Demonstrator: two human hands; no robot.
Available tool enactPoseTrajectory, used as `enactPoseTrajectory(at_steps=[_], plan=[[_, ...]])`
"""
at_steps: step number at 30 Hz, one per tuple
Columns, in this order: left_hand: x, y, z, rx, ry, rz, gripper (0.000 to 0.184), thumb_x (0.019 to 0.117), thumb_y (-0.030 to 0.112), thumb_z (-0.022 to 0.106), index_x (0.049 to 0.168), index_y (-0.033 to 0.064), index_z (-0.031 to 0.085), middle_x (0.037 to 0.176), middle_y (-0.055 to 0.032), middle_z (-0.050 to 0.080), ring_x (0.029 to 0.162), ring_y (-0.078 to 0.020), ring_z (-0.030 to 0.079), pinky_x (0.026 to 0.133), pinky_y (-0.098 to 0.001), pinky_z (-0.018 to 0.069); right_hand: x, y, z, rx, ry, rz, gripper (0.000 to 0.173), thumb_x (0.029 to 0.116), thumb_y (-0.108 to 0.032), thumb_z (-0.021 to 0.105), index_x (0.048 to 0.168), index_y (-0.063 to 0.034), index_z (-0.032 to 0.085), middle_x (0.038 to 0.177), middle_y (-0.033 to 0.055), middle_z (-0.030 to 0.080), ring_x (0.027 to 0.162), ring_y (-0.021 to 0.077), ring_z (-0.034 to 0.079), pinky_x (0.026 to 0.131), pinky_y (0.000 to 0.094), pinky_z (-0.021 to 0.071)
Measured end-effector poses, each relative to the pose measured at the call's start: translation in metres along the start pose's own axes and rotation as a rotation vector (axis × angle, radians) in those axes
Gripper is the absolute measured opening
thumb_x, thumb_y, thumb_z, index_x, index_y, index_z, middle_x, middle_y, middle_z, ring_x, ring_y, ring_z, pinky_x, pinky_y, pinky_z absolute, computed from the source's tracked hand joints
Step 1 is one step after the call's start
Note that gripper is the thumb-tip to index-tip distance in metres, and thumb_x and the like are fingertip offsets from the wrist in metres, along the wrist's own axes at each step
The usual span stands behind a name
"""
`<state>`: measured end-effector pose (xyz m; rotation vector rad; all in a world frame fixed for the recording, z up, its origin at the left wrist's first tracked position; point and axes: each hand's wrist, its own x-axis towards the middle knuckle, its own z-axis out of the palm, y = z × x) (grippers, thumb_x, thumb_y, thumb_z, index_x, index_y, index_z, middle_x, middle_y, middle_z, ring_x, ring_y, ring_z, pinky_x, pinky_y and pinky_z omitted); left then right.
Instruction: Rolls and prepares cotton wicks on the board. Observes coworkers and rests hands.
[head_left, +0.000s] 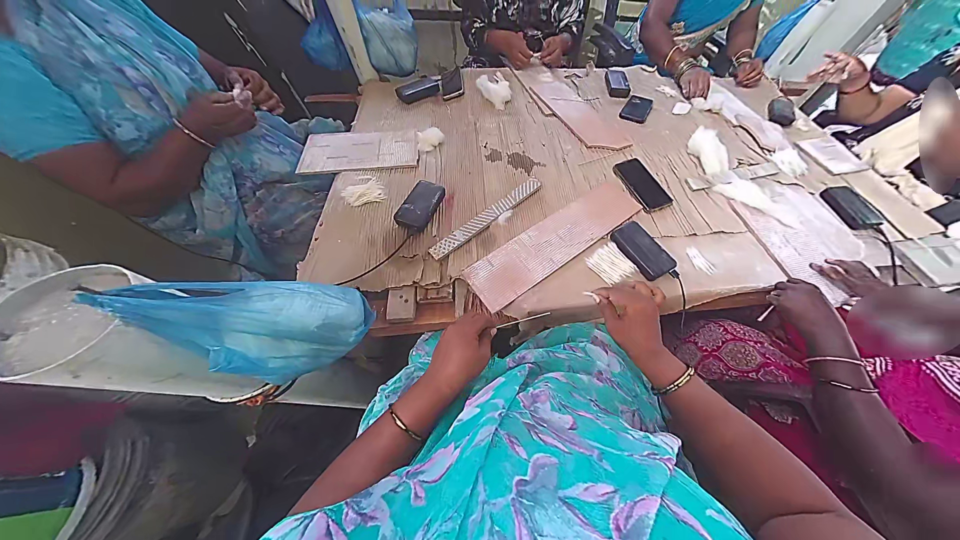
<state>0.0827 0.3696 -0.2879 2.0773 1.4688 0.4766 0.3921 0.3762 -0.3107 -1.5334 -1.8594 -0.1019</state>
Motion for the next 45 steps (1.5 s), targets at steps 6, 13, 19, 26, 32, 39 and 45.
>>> enactPoseTrajectory(at_steps=[6, 13, 19, 26, 32, 39, 45], plan=[[0.003, -0.008, 0.005, -0.03, 0.001, -0.015, 0.03, 0.1067, 0.016, 0.049, 0.119, -0.0007, 0.07, 0.118, -0.018, 0.069, 0.111, -0.0288, 0.067, 0.102, -0.0453, 0.0509, 0.048, 0.038, 0.013, -0.17, -0.039, 0.319, 0.023, 0.1024, -0.02, 0.06, 0.112, -0.0098, 0.077, 0.118, 0.0182, 0.071, 0.122, 0.046, 0.056, 0.1, 0.0706, 0.0343], [0.003, -0.021, 0.004, -0.025, -0.006, -0.069, 0.031, 0.1077, 0.017, 0.049, 0.123, 0.0002, 0.069, 0.122, -0.0177, 0.069, 0.113, -0.0274, 0.067, 0.103, -0.0433, 0.0509, 0.059, 0.048, 0.028, -0.224, -0.096, 0.468, 0.026, 0.1038, -0.026, 0.058, 0.117, -0.0142, 0.077, 0.124, 0.0182, 0.068, 0.125, 0.0445, 0.053, 0.1, 0.0689, 0.0351], [0.025, -0.034, -0.012, -0.246, 0.046, -0.266, 0.026, 0.1074, 0.018, 0.054, 0.117, -0.0009, 0.069, 0.104, -0.0151, 0.07, 0.091, -0.0225, 0.067, 0.088, -0.0427, 0.0537, 0.067, 0.051, -0.004, -0.019, 0.081, 0.59, 0.031, 0.1038, -0.031, 0.059, 0.114, -0.0084, 0.077, 0.12, 0.0225, 0.069, 0.122, 0.0468, 0.054, 0.1, 0.0694, 0.0331], [0.067, -0.066, -0.015, -0.454, 0.181, -0.413, 0.021, 0.1035, 0.019, 0.064, 0.117, 0.003, 0.068, 0.105, -0.0153, 0.069, 0.093, -0.0265, 0.065, 0.086, -0.0498, 0.0517, 0.069, -0.009, 0.004, 0.638, -0.116, 0.717, 0.02, 0.1029, -0.018, 0.061, 0.11, -0.0026, 0.071, 0.105, 0.0064, 0.071, 0.094, 0.0117, 0.062, 0.087, 0.0352, 0.0481], [0.092, -0.078, -0.016, -0.449, 0.194, -0.467, 0.026, 0.1016, 0.013, 0.064, 0.126, 0.0026, 0.065, 0.113, -0.0156, 0.07, 0.105, -0.0267, 0.067, 0.096, -0.0479, 0.0522, 0.047, -0.078, 0.056, 1.007, -0.805, 1.011, 0.021, 0.107, -0.016, 0.053, 0.119, -0.0033, 0.064, 0.09, 0.0043, 0.071, 0.07, 0.0091, 0.066, 0.06, 0.0216, 0.0526], [0.101, -0.079, -0.01, -0.36, 0.123, -0.441, 0.035, 0.1001, 0.009, 0.064, 0.135, 0.0065, 0.062, 0.111, -0.0158, 0.071, 0.103, -0.0294, 0.068, 0.095, -0.0502, 0.0524, 0.045, -0.109, 0.082, 1.155, -0.881, 1.307, 0.024, 0.1094, -0.022, 0.048, 0.127, -0.0075, 0.054, 0.093, 0.008, 0.073, 0.067, 0.0114, 0.068, 0.057, 0.0225, 0.0536], [0.107, -0.084, -0.006, -0.312, 0.107, -0.375, 0.034, 0.0984, 0.013, 0.066, 0.131, 0.0056, 0.067, 0.119, -0.0165, 0.069, 0.111, -0.0311, 0.065, 0.1, -0.0519, 0.0496, 0.043, -0.111, 0.088, 1.369, -0.785, 1.477, 0.02, 0.1105, -0.026, 0.042, 0.118, -0.0098, 0.052, 0.083, 0.0082, 0.07, 0.061, 0.0135, 0.066, 0.056, 0.0256, 0.0551]])
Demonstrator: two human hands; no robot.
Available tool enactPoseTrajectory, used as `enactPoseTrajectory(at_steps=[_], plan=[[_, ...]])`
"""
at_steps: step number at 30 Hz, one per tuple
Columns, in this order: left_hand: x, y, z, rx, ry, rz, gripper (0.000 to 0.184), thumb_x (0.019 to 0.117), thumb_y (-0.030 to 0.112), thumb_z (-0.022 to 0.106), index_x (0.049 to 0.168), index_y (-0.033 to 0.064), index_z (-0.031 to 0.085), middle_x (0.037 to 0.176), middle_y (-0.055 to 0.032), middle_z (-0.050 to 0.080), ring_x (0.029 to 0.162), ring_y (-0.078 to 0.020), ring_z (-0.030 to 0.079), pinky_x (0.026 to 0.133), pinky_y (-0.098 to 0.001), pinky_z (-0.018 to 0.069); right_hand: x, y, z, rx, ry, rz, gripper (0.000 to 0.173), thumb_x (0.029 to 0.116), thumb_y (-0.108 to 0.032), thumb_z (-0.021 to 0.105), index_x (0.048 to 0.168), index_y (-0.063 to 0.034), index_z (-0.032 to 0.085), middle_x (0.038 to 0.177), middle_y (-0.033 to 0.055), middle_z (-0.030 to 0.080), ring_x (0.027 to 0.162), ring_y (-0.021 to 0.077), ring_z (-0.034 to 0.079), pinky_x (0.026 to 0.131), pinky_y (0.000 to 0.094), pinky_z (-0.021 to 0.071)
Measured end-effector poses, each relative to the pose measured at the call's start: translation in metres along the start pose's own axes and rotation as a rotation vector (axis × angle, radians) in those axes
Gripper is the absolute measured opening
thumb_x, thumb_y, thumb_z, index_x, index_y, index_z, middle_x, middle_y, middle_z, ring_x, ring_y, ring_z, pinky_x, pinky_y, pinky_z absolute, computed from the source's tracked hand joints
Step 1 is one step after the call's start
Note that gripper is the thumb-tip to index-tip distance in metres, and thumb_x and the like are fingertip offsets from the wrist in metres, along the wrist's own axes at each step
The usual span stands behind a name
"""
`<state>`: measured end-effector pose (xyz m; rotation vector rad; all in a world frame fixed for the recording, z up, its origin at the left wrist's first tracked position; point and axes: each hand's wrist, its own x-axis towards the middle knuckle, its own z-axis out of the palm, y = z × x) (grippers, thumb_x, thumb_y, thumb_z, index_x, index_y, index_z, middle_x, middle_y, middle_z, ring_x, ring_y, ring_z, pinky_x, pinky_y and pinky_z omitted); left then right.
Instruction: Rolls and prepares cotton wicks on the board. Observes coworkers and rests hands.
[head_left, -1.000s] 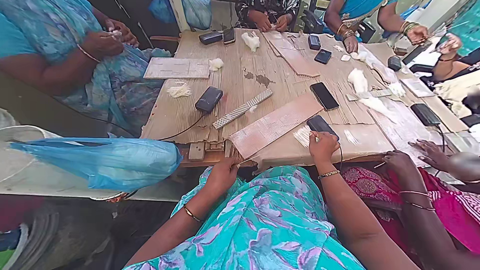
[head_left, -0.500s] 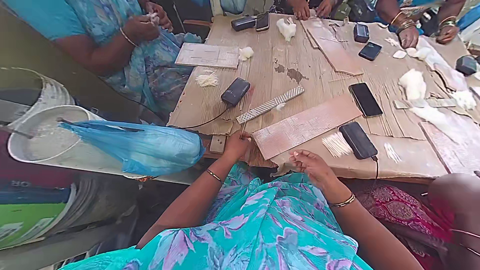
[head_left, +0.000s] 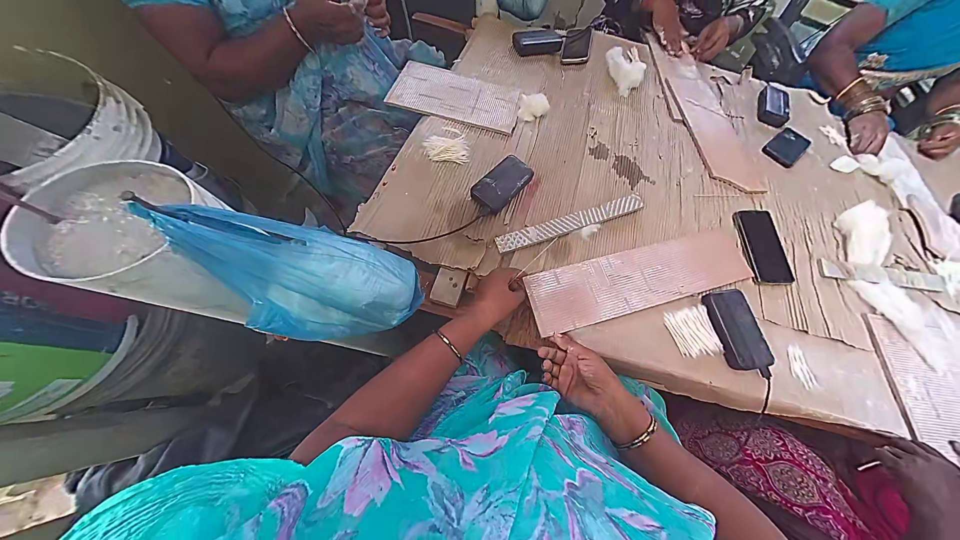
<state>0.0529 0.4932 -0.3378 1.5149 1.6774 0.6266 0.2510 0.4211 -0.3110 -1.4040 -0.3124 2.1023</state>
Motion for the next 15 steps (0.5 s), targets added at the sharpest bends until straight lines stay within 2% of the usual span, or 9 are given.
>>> enactPoseTrajectory(at_steps=[4, 7, 10, 13, 15], plan=[[0.0, -0.002, 0.001, 0.003, 0.034, 0.034, 0.026, 0.1024, 0.015, 0.061, 0.122, 0.0011, 0.07, 0.123, -0.0199, 0.067, 0.117, -0.0343, 0.063, 0.103, -0.0535, 0.0479, 0.0, -0.001, -0.001, 0.004, -0.002, -0.014, 0.021, 0.1104, -0.025, 0.041, 0.11, -0.0091, 0.055, 0.079, 0.0074, 0.069, 0.06, 0.0139, 0.065, 0.056, 0.0266, 0.0554], [0.0, -0.003, 0.003, -0.013, 0.065, 0.032, 0.019, 0.1019, 0.013, 0.061, 0.108, -0.0027, 0.071, 0.113, -0.0214, 0.067, 0.11, -0.0355, 0.064, 0.098, -0.0539, 0.0495, 0.002, 0.0, -0.002, 0.002, 0.006, -0.023, 0.021, 0.1105, -0.023, 0.04, 0.109, -0.009, 0.056, 0.079, 0.0074, 0.069, 0.06, 0.0142, 0.065, 0.056, 0.0266, 0.0551], [-0.002, -0.003, 0.001, -0.049, 0.079, -0.012, 0.021, 0.1031, 0.015, 0.06, 0.109, -0.0018, 0.071, 0.113, -0.0211, 0.067, 0.109, -0.0353, 0.064, 0.097, -0.0545, 0.0498, 0.001, 0.001, -0.004, -0.06, 0.025, -0.052, 0.017, 0.1095, -0.02, 0.044, 0.115, -0.0084, 0.055, 0.08, 0.0082, 0.069, 0.06, 0.0142, 0.065, 0.054, 0.0262, 0.055], [-0.005, -0.002, -0.011, -0.12, 0.103, -0.081, 0.024, 0.1054, 0.019, 0.058, 0.111, -0.0028, 0.067, 0.112, -0.022, 0.065, 0.106, -0.0356, 0.064, 0.096, -0.0549, 0.0496, -0.007, 0.001, -0.007, -0.268, 0.018, -0.068, 0.025, 0.108, -0.018, 0.048, 0.125, -0.0043, 0.061, 0.08, 0.0065, 0.068, 0.061, 0.0124, 0.064, 0.055, 0.0242, 0.0533], [-0.006, -0.003, -0.02, -0.195, 0.127, -0.117, 0.023, 0.1049, 0.019, 0.059, 0.113, -0.002, 0.067, 0.107, -0.0214, 0.067, 0.101, -0.0343, 0.065, 0.093, -0.0551, 0.0502, -0.015, -0.001, -0.01, -0.425, -0.038, -0.082, 0.025, 0.1081, -0.015, 0.048, 0.123, -0.0032, 0.064, 0.079, 0.0047, 0.068, 0.063, 0.0107, 0.065, 0.056, 0.0232, 0.0538]])
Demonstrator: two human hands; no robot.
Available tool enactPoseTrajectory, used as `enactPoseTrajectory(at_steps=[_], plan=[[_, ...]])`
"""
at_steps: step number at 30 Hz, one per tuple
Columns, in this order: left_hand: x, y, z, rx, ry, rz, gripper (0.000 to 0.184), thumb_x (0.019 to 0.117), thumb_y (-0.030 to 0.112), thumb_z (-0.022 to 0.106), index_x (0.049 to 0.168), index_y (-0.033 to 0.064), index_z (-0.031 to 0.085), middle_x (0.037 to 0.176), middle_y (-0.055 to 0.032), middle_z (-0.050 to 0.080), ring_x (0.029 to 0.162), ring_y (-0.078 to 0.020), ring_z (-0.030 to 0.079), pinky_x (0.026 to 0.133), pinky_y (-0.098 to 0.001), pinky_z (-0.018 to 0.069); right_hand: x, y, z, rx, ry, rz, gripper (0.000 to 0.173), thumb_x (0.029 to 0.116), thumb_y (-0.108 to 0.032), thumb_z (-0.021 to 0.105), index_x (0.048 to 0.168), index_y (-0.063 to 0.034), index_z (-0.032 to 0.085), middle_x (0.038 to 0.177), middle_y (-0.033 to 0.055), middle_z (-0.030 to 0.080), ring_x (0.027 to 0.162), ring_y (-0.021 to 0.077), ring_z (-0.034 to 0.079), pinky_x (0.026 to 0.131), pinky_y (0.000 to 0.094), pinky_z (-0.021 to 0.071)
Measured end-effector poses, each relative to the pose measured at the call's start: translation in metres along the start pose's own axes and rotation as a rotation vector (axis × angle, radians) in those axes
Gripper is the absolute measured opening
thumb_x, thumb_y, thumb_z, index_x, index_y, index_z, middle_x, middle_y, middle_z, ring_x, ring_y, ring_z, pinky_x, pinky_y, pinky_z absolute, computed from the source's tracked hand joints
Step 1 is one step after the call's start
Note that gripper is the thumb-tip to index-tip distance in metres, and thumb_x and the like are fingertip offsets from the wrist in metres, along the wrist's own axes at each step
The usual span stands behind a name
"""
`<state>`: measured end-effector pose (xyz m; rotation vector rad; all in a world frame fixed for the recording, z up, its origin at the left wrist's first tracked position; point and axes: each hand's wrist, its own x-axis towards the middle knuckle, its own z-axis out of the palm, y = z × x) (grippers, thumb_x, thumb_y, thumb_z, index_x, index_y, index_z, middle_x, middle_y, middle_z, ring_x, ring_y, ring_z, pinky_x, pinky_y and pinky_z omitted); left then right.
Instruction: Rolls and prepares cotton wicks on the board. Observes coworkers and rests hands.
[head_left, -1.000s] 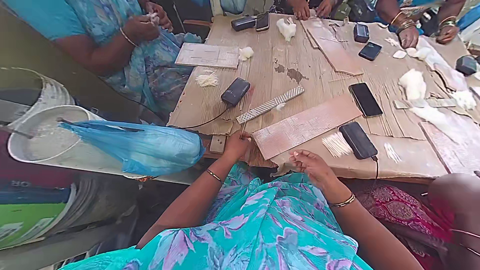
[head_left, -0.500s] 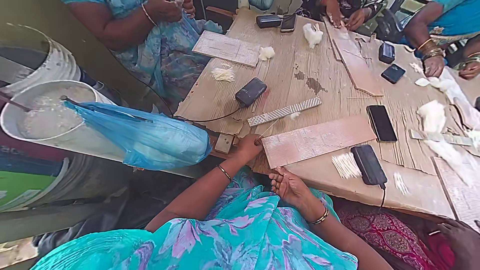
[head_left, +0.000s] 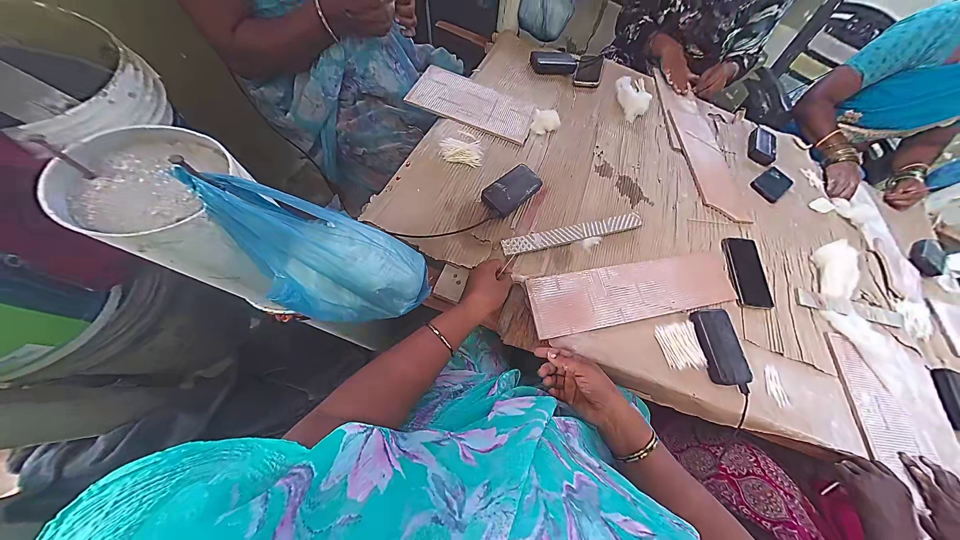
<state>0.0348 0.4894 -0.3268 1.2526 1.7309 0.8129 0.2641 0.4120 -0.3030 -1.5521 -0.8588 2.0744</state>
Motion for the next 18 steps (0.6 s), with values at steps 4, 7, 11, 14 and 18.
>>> enactPoseTrajectory(at_steps=[4, 7, 11, 14, 18], plan=[[-0.018, 0.01, -0.007, -0.287, 0.002, 0.038, 0.016, 0.1023, 0.013, 0.064, 0.111, 0.0004, 0.066, 0.095, -0.0116, 0.063, 0.081, -0.0188, 0.057, 0.076, -0.0378, 0.0486, -0.017, -0.013, -0.006, -0.225, -0.083, -0.173, 0.022, 0.1069, -0.011, 0.049, 0.115, -0.0024, 0.067, 0.086, 0.0015, 0.07, 0.071, 0.0082, 0.066, 0.064, 0.0219, 0.0541], [-0.046, 0.028, -0.005, -0.48, -0.105, 0.066, 0.006, 0.102, 0.011, 0.064, 0.103, 0.0043, 0.064, 0.083, -0.0024, 0.058, 0.064, -0.007, 0.048, 0.058, -0.0227, 0.0392, -0.029, -0.03, -0.003, -0.271, -0.037, -0.398, 0.019, 0.1039, -0.007, 0.053, 0.117, -0.0012, 0.066, 0.089, 0.0013, 0.069, 0.073, 0.007, 0.064, 0.067, 0.0213, 0.0541], [-0.081, 0.046, -0.001, -0.648, -0.317, 0.069, 0.005, 0.1036, 0.008, 0.059, 0.1, 0.006, 0.062, 0.074, 0.0008, 0.057, 0.052, -0.0022, 0.044, 0.048, -0.0156, 0.0371, -0.04, -0.048, 0.01, -0.24, 0.153, -0.573, 0.034, 0.1002, -0.003, 0.061, 0.134, -0.0027, 0.058, 0.101, 0.0059, 0.065, 0.077, 0.009, 0.063, 0.069, 0.0211, 0.052], [-0.1, 0.053, 0.003, -0.667, -0.382, 0.099, 0.007, 0.1025, 0.004, 0.059, 0.096, 0.0062, 0.063, 0.072, 0.0025, 0.06, 0.052, 0.0002, 0.046, 0.049, -0.0139, 0.0367, -0.043, -0.048, 0.014, -0.187, 0.161, -0.646, 0.029, 0.0995, -0.002, 0.062, 0.129, -0.0041, 0.063, 0.098, 0.0047, 0.066, 0.076, 0.0081, 0.062, 0.069, 0.0205, 0.0521], [-0.11, 0.054, 0.004, -0.616, -0.403, 0.136, 0.01, 0.1008, 0.002, 0.061, 0.092, 0.0062, 0.062, 0.069, 0.0032, 0.058, 0.052, 0.0, 0.045, 0.049, -0.0146, 0.0367, -0.044, -0.039, 0.014, -0.122, 0.187, -0.738, 0.006, 0.097, 0.001, 0.064, 0.098, -0.003, 0.068, 0.082, 0.0008, 0.066, 0.07, 0.0057, 0.062, 0.068, 0.0199, 0.0532]])
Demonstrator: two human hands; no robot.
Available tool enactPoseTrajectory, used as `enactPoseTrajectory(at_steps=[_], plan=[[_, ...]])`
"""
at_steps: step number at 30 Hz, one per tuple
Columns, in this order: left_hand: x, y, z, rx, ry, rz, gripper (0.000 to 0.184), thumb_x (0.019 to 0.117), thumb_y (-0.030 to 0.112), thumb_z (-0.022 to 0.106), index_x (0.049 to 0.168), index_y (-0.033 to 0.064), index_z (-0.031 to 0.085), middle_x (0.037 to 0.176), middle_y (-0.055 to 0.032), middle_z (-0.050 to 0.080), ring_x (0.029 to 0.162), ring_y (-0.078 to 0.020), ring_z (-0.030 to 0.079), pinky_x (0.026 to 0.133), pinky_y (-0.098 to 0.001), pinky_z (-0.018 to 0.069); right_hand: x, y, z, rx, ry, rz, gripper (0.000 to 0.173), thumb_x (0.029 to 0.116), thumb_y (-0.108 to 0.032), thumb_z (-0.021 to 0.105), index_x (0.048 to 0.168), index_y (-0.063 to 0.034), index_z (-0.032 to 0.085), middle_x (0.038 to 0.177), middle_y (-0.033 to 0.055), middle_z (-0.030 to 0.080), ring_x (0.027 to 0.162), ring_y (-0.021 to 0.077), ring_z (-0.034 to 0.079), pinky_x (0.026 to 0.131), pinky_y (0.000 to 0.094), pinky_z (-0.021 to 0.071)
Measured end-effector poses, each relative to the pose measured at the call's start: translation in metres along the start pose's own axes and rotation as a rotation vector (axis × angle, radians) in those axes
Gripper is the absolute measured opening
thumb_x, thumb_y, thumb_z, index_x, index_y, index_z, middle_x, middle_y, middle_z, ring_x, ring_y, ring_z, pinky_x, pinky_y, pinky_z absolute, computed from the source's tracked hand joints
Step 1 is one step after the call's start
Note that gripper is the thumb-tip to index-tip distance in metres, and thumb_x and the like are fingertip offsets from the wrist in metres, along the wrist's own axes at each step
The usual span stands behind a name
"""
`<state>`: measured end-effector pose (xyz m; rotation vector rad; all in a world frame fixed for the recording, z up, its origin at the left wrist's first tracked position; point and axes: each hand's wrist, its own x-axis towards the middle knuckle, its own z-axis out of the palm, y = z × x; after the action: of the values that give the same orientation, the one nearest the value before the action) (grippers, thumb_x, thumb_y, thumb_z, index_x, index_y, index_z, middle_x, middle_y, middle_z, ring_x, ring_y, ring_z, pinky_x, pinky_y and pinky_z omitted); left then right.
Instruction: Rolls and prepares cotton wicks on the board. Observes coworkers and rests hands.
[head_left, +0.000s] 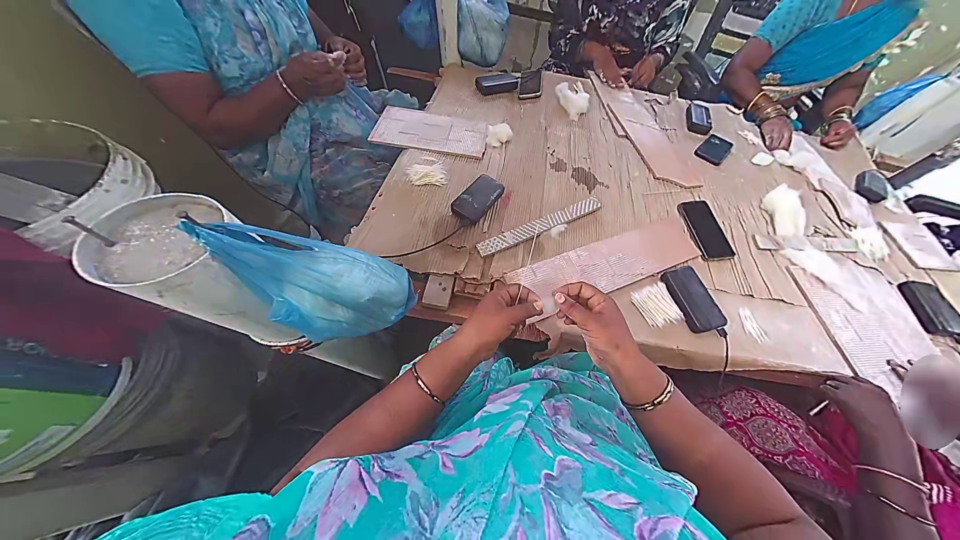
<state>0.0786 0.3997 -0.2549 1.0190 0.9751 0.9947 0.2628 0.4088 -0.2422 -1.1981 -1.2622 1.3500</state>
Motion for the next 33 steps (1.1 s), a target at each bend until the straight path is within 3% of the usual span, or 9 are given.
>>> enactPoseTrajectory(at_steps=[3, 7, 10, 13, 17, 21, 26, 28, 33], plan=[[-0.002, -0.002, -0.001, 0.003, 0.01, 0.023, 0.005, 0.0987, 0.001, 0.062, 0.101, 0.0059, 0.063, 0.073, 0.0024, 0.058, 0.053, -0.0009, 0.045, 0.05, -0.0153, 0.0361, -0.003, 0.0, -0.004, 0.038, 0.022, 0.008, 0.007, 0.0984, 0.0, 0.062, 0.096, -0.0028, 0.067, 0.079, 0.0008, 0.066, 0.068, 0.0056, 0.061, 0.066, 0.0192, 0.0521], [-0.004, 0.001, 0.003, 0.076, 0.008, 0.054, 0.021, 0.0982, 0.008, 0.064, 0.119, 0.0047, 0.063, 0.09, 0.0002, 0.064, 0.061, -0.0012, 0.048, 0.054, -0.0162, 0.0382, -0.009, -0.001, -0.002, 0.04, 0.025, -0.004, 0.007, 0.0964, 0.003, 0.063, 0.095, -0.0024, 0.068, 0.078, -0.0002, 0.067, 0.067, 0.0042, 0.061, 0.066, 0.0183, 0.0529], [-0.006, 0.004, 0.01, 0.149, 0.004, 0.044, 0.011, 0.0982, 0.009, 0.068, 0.107, 0.0037, 0.065, 0.083, 0.001, 0.063, 0.067, -0.0026, 0.054, 0.062, -0.0183, 0.0449, -0.012, 0.002, 0.001, 0.009, 0.031, -0.031, 0.006, 0.0957, 0.002, 0.065, 0.097, -0.0027, 0.068, 0.079, -0.0004, 0.067, 0.068, 0.0044, 0.062, 0.068, 0.0189, 0.053], [-0.005, 0.0, 0.013, 0.181, 0.011, 0.058, 0.011, 0.0994, 0.007, 0.066, 0.09, 0.0047, 0.063, 0.07, 0.004, 0.057, 0.059, -0.001, 0.048, 0.058, -0.0174, 0.0408, -0.012, 0.007, 0.0, 0.014, 0.074, -0.07, 0.006, 0.0961, 0.001, 0.065, 0.097, -0.0037, 0.069, 0.078, -0.0017, 0.066, 0.067, 0.0037, 0.06, 0.067, 0.0185, 0.0518], [-0.005, -0.002, 0.012, 0.164, 0.028, 0.05, 0.01, 0.0999, 0.008, 0.065, 0.091, 0.0049, 0.063, 0.07, 0.0038, 0.057, 0.058, -0.0007, 0.047, 0.056, -0.0167, 0.0394, -0.01, 0.008, -0.003, 0.04, 0.1, -0.063, 0.007, 0.0982, 0.0, 0.062, 0.098, -0.0042, 0.068, 0.079, -0.0014, 0.065, 0.066, 0.0037, 0.058, 0.065, 0.0179, 0.0502], [-0.002, -0.005, 0.011, 0.145, 0.038, 0.032, 0.01, 0.1003, 0.008, 0.065, 0.091, 0.004, 0.063, 0.07, 0.003, 0.057, 0.057, -0.0019, 0.046, 0.055, -0.0172, 0.0389, -0.009, 0.009, -0.005, 0.008, 0.049, -0.04, 0.018, 0.0956, 0.003, 0.064, 0.112, -0.0031, 0.068, 0.088, 0.0013, 0.068, 0.072, 0.0061, 0.062, 0.07, 0.0208, 0.0538], [0.002, -0.008, 0.011, 0.119, 0.057, 0.015, 0.01, 0.101, 0.007, 0.063, 0.092, 0.0046, 0.064, 0.072, 0.0026, 0.058, 0.058, -0.0019, 0.047, 0.055, -0.017, 0.0391, -0.002, 0.012, -0.007, 0.057, 0.128, -0.071, 0.015, 0.0942, 0.006, 0.063, 0.104, -0.0044, 0.068, 0.082, -0.0011, 0.065, 0.066, 0.0037, 0.057, 0.064, 0.0185, 0.05], [0.004, -0.008, 0.01, 0.115, 0.063, 0.009, 0.004, 0.0989, 0.006, 0.066, 0.097, 0.0042, 0.063, 0.077, 0.0015, 0.059, 0.059, -0.0022, 0.049, 0.056, -0.017, 0.0406, 0.0, 0.013, -0.008, 0.081, 0.121, -0.049, 0.016, 0.0944, 0.006, 0.063, 0.106, -0.0038, 0.069, 0.082, -0.0003, 0.065, 0.065, 0.0043, 0.057, 0.063, 0.0183, 0.05], [0.013, -0.007, 0.004, 0.155, 0.054, 0.008, 0.042, 0.0938, 0.006, 0.072, 0.133, 0.0056, 0.056, 0.106, -0.0056, 0.063, 0.075, -0.0076, 0.056, 0.065, -0.0226, 0.0472, 0.006, 0.017, -0.005, 0.092, 0.116, -0.015, 0.014, 0.0949, 0.005, 0.063, 0.104, -0.0034, 0.069, 0.081, -0.0005, 0.066, 0.067, 0.0042, 0.059, 0.065, 0.0185, 0.0513]])
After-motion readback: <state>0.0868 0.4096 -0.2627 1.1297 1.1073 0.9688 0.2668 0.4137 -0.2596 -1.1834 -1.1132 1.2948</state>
